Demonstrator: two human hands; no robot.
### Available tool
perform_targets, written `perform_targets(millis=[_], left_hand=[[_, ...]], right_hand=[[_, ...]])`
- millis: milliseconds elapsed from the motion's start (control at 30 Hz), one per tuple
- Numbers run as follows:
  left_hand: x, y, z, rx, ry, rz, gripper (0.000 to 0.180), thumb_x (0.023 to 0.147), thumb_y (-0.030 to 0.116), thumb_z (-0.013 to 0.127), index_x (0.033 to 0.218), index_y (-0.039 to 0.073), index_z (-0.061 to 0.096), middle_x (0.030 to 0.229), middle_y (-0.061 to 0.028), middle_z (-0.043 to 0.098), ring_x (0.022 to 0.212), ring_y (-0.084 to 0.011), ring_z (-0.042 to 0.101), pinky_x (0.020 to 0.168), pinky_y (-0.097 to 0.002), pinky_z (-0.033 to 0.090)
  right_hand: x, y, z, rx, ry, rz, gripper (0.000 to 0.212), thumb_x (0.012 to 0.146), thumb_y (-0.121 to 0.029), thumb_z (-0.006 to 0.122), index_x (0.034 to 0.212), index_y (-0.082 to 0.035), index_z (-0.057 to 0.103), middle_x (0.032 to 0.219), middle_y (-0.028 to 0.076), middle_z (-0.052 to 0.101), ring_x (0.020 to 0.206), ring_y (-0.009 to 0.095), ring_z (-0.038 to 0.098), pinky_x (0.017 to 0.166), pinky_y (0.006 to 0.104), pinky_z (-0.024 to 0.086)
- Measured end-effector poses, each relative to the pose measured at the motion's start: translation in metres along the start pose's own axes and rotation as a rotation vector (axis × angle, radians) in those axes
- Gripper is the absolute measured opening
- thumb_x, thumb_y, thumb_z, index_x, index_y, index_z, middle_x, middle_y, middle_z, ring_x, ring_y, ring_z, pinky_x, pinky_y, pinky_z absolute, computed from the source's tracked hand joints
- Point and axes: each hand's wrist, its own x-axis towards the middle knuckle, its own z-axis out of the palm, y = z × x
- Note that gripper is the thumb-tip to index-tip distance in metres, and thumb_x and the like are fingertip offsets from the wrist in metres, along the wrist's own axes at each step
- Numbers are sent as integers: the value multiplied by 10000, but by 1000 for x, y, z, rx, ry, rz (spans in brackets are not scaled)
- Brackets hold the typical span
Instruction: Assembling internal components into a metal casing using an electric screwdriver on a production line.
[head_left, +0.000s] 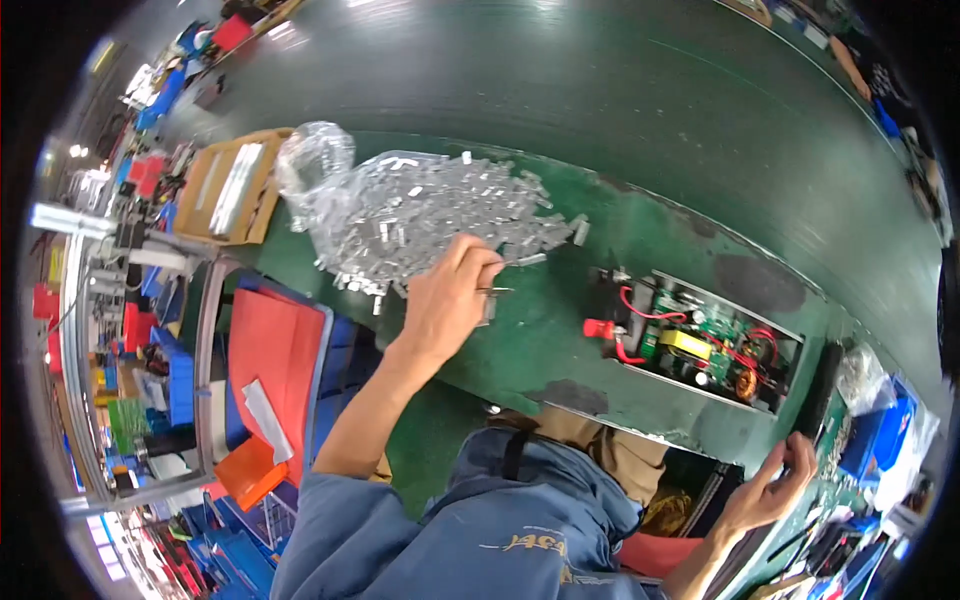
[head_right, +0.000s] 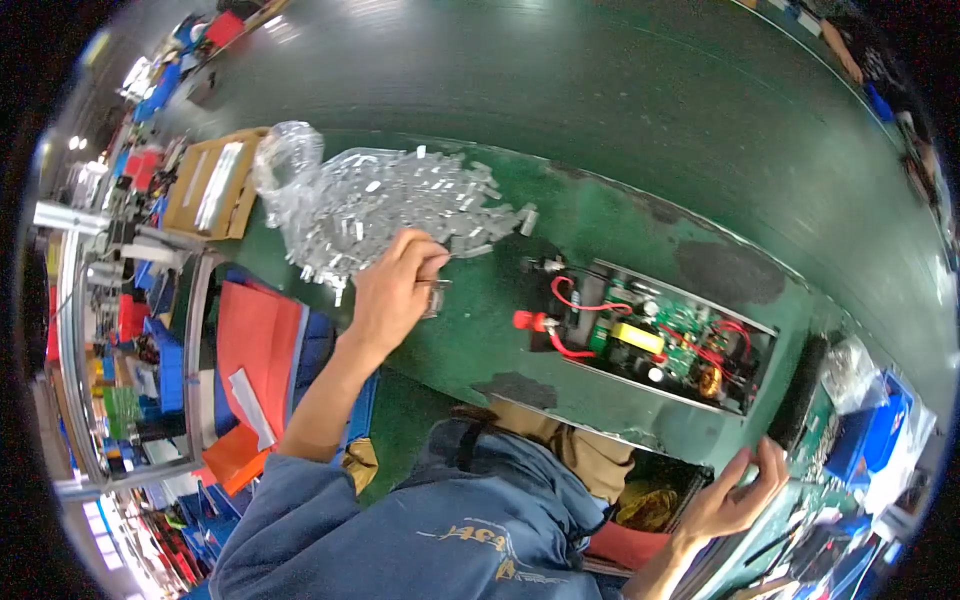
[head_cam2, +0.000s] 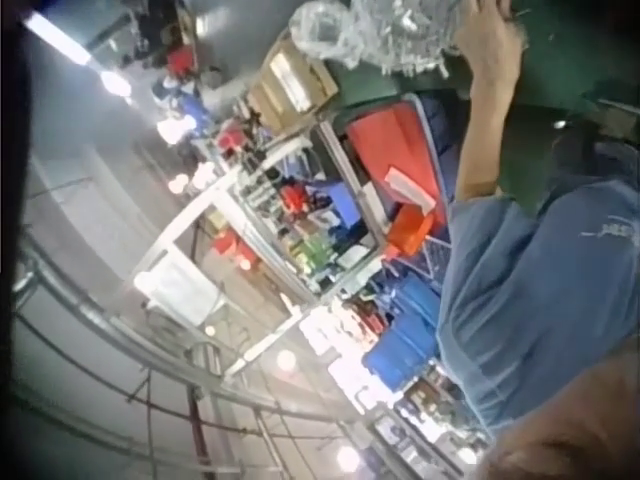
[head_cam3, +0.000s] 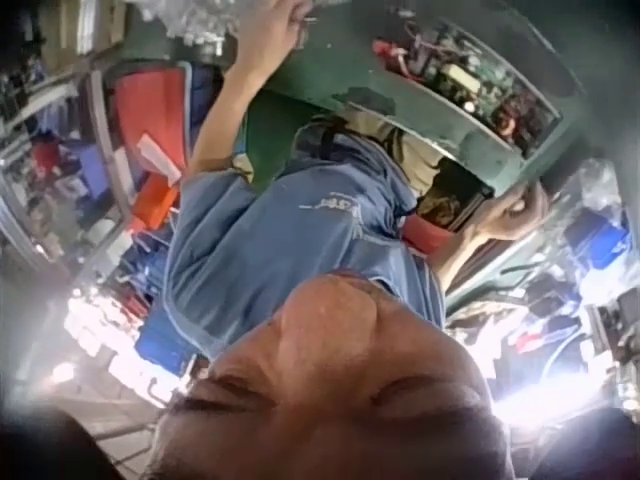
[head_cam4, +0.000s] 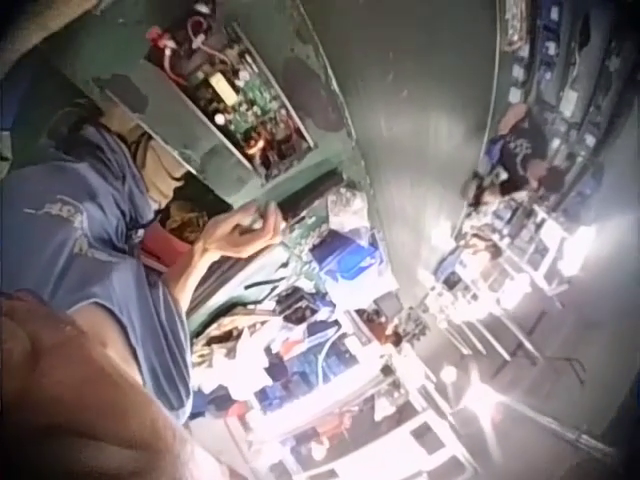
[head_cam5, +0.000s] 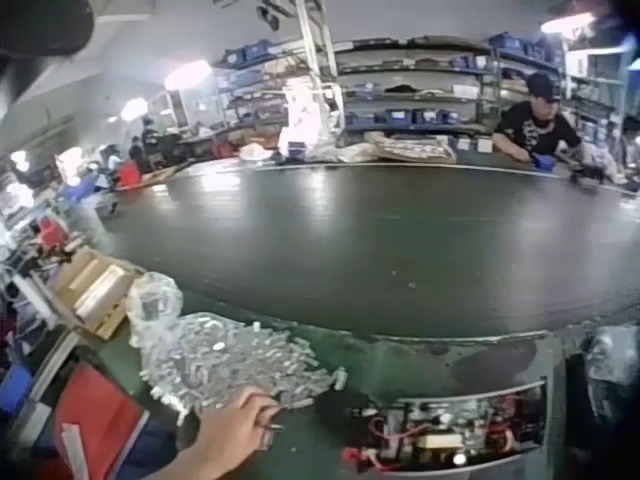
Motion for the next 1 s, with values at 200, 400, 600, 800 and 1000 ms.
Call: perform_targets(millis=[200, 400, 600, 800, 1000], left_hand=[[-25, 83, -33, -745, -240, 25, 149, 943, 81, 691, 1060, 102, 601, 957, -94, 690, 828, -298, 715, 667, -368, 559], [-49, 128, -33, -1161, -349, -143, 200, 942, -14, 701, 1116, 18, 607, 1048, -129, 693, 855, -175, 725, 719, -273, 576], [-11, 143, -30, -861, -117, 17, 733, 1076, 596, 277, 1060, -5, 695, 936, -117, 621, 757, -169, 599, 653, -309, 481], [18, 165, -22, -1272, -491, 4, 379, 1094, 255, 492, 1007, -50, 699, 985, -114, 679, 858, -171, 678, 753, -279, 561], [33, 194, 2, -1298, -664, -170, 214, 995, 29, 637, 1146, -83, 535, 1097, -209, 703, 984, -229, 717, 864, -334, 606]], right_hand=[[-36, -62, 18, 552, -396, 184, 213, 935, 45, 582, 1137, 46, 651, 982, 101, 641, 839, 174, 612, 792, 307, 524], [-11, -108, 49, 931, -720, 146, 206, 847, 0, 784, 1047, 8, 736, 998, 137, 712, 860, 216, 683, 729, 301, 537], [-11, -84, 40, 833, -646, 357, 138, 974, 40, 612, 1096, 44, 677, 983, 117, 666, 822, 154, 666, 712, 258, 545], [-11, -53, 19, 679, -518, 502, 188, 1010, 31, 573, 1164, 43, 680, 976, 79, 644, 845, 126, 653, 720, 239, 513], [-2, -43, 11, 707, -460, 489, 197, 1018, 12, 579, 1193, 38, 666, 1012, 82, 626, 861, 121, 651, 723, 232, 513]])
